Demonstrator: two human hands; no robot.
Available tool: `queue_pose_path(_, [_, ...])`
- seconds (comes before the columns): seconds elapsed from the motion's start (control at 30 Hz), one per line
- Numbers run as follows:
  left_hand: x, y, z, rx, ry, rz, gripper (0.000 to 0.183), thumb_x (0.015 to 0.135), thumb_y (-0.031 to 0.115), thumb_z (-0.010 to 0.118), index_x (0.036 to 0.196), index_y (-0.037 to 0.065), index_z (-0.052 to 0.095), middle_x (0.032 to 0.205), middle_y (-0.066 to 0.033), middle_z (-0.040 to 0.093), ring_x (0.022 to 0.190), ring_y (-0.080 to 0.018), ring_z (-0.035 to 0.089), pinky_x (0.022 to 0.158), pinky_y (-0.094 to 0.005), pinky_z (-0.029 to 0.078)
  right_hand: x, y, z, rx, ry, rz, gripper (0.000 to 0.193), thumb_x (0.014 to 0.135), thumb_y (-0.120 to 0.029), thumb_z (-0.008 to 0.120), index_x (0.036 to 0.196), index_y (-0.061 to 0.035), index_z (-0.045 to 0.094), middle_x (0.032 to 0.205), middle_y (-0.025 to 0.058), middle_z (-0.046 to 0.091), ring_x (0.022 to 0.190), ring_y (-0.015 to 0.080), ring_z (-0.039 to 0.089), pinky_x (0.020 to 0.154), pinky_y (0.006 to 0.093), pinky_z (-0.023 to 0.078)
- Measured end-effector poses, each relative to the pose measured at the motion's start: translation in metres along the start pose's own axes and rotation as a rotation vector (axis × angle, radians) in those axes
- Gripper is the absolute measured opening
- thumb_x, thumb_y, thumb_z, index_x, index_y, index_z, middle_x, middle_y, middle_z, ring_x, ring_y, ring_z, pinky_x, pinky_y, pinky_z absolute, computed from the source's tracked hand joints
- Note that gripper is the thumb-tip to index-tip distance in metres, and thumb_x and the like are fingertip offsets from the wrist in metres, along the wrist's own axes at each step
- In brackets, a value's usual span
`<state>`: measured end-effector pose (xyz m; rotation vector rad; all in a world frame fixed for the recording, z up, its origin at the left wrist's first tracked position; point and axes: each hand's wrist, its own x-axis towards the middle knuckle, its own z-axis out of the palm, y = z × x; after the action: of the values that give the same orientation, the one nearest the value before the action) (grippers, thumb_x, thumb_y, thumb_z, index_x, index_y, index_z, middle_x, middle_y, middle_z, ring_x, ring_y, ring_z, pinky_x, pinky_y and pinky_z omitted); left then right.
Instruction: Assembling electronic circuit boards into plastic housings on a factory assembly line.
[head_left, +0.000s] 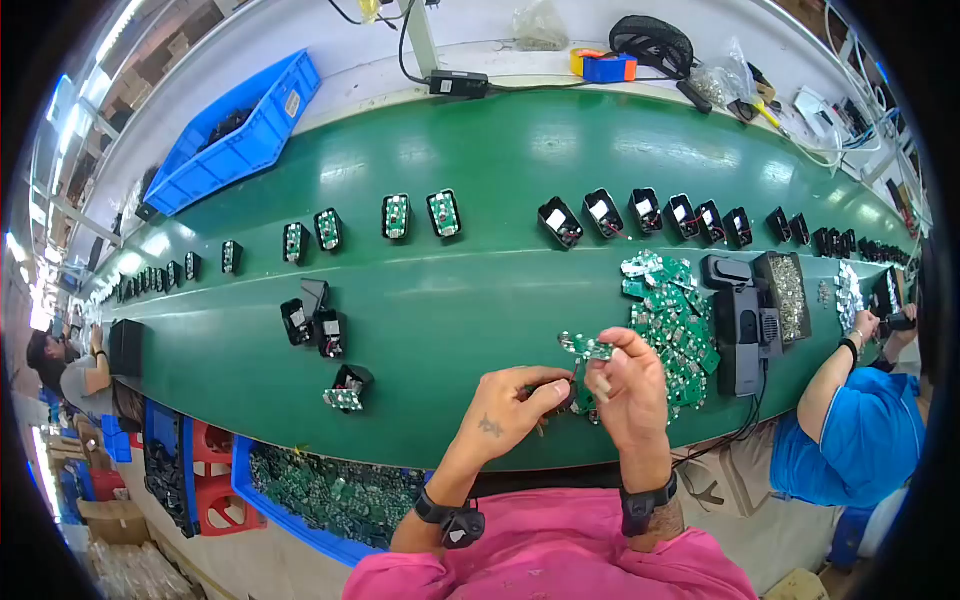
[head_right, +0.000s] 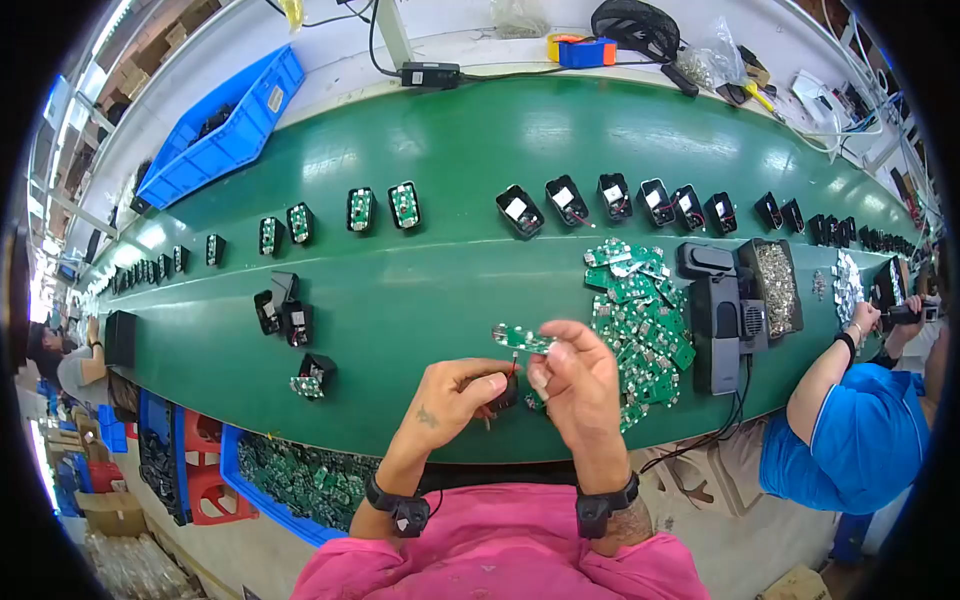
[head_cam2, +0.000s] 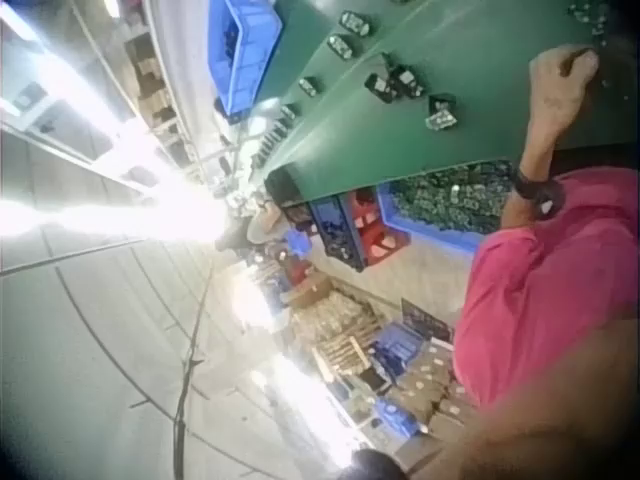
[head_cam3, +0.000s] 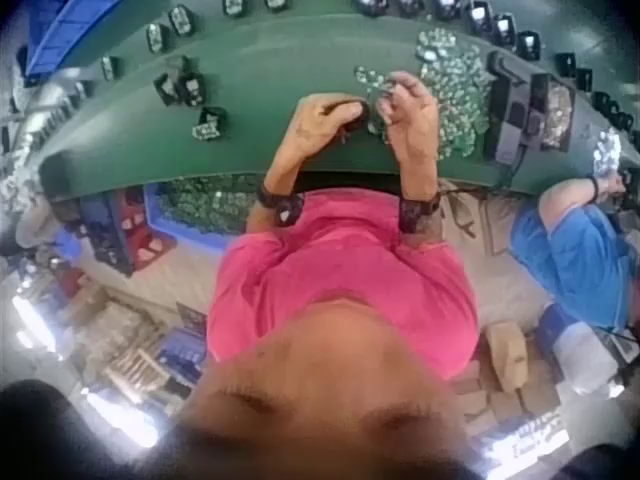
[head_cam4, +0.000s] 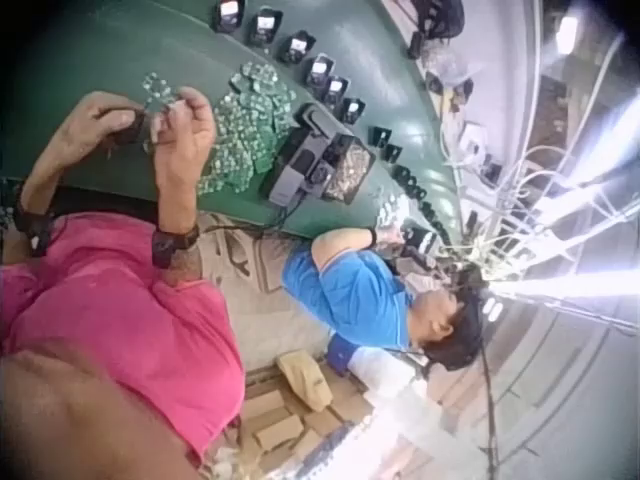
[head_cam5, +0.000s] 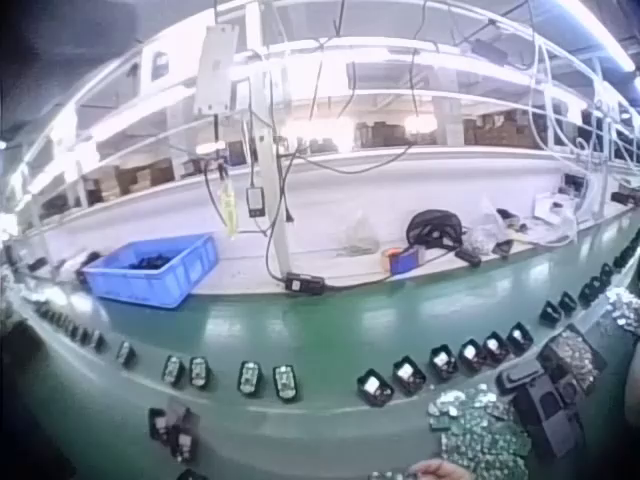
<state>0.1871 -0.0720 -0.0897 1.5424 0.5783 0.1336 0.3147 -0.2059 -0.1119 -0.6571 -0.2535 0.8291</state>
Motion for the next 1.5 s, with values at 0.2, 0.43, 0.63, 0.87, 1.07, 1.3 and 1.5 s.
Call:
queue_pose_path(0.2, [-0.001, -0.001, 0.0, 0.042, 0.044, -0.014, 0.031, 0.093, 0.022, 0.063, 0.112, -0.001, 0.072, 0.078, -0.0068, 0.068, 0.062, -0.0111, 0.064, 0.057, -0.0259, 0.053, -0.013, 0.013, 0.007, -0.029, 0.077, 0.122, 0.029, 0.097, -0.013, 0.062, 0.121, 0.003, 0.056, 0.087, 0.0094, 0.064, 0.066, 0.0103, 0.053, 0.057, 0.0235, 0.041])
queue_pose_path(0.43, [-0.001, -0.017, -0.004, -0.003, 0.13, 0.092, 0.033, 0.093, 0.019, 0.065, 0.117, -0.002, 0.069, 0.093, -0.01, 0.07, 0.07, -0.015, 0.068, 0.061, -0.0266, 0.057, -0.013, 0.006, 0.002, -0.082, 0.016, 0.094, 0.03, 0.094, -0.002, 0.062, 0.122, 0.0067, 0.056, 0.088, 0.0101, 0.067, 0.065, 0.0129, 0.058, 0.055, 0.0248, 0.045])
queue_pose_path(0.63, [-0.002, -0.021, -0.007, -0.266, 0.095, 0.046, 0.045, 0.086, 0.01, 0.074, 0.128, -0.001, 0.063, 0.114, -0.0143, 0.064, 0.074, -0.0172, 0.07, 0.062, -0.0261, 0.058, -0.012, 0.008, 0.004, -0.163, 0.053, 0.115, 0.031, 0.093, -0.006, 0.064, 0.121, 0.0043, 0.056, 0.085, 0.0074, 0.065, 0.062, 0.0097, 0.055, 0.057, 0.0244, 0.042])
queue_pose_path(0.87, [0.001, -0.024, -0.002, -0.404, 0.013, 0.161, 0.083, 0.076, 0.003, 0.082, 0.147, 0.004, 0.038, 0.125, -0.0134, 0.053, 0.09, -0.0138, 0.066, 0.072, -0.0246, 0.057, -0.014, 0.006, 0.005, -0.66, -0.052, 0.126, 0.027, 0.092, -0.003, 0.063, 0.119, 0.0026, 0.06, 0.083, 0.0005, 0.058, 0.067, 0.0068, 0.053, 0.058, 0.0216, 0.041])
queue_pose_path(1.07, [-0.002, -0.027, -0.004, -0.525, -0.037, 0.081, 0.069, 0.087, 0.0, 0.07, 0.147, 0.005, 0.036, 0.126, -0.0116, 0.052, 0.091, -0.0157, 0.066, 0.065, -0.0221, 0.054, -0.007, -0.006, 0.011, -1.069, -0.181, -0.008, 0.021, 0.089, -0.002, 0.066, 0.11, -0.0036, 0.069, 0.085, 0.0014, 0.057, 0.071, 0.0086, 0.053, 0.062, 0.0232, 0.043])
queue_pose_path(1.3, [-0.004, -0.024, 0.005, -0.5, 0.05, 0.073, 0.059, 0.09, -0.001, 0.066, 0.144, 0.004, 0.043, 0.121, -0.011, 0.055, 0.088, -0.0136, 0.066, 0.058, -0.0215, 0.05, 0.0, 0.003, 0.011, -1.315, -0.197, -0.405, 0.019, 0.084, -0.004, 0.071, 0.102, -0.0056, 0.076, 0.12, 0.0092, 0.055, 0.101, 0.0189, 0.056, 0.079, 0.0293, 0.05])
queue_pose_path(1.5, [-0.007, -0.023, 0.011, -0.475, 0.035, 0.061, 0.055, 0.091, 0.004, 0.069, 0.141, 0.003, 0.047, 0.113, -0.0101, 0.063, 0.09, -0.0123, 0.065, 0.06, -0.0215, 0.052, -0.003, 0.01, 0.018, -1.115, -0.137, -0.246, 0.016, 0.083, -0.007, 0.071, 0.098, -0.0079, 0.077, 0.125, 0.0096, 0.057, 0.109, 0.0216, 0.053, 0.088, 0.034, 0.047])
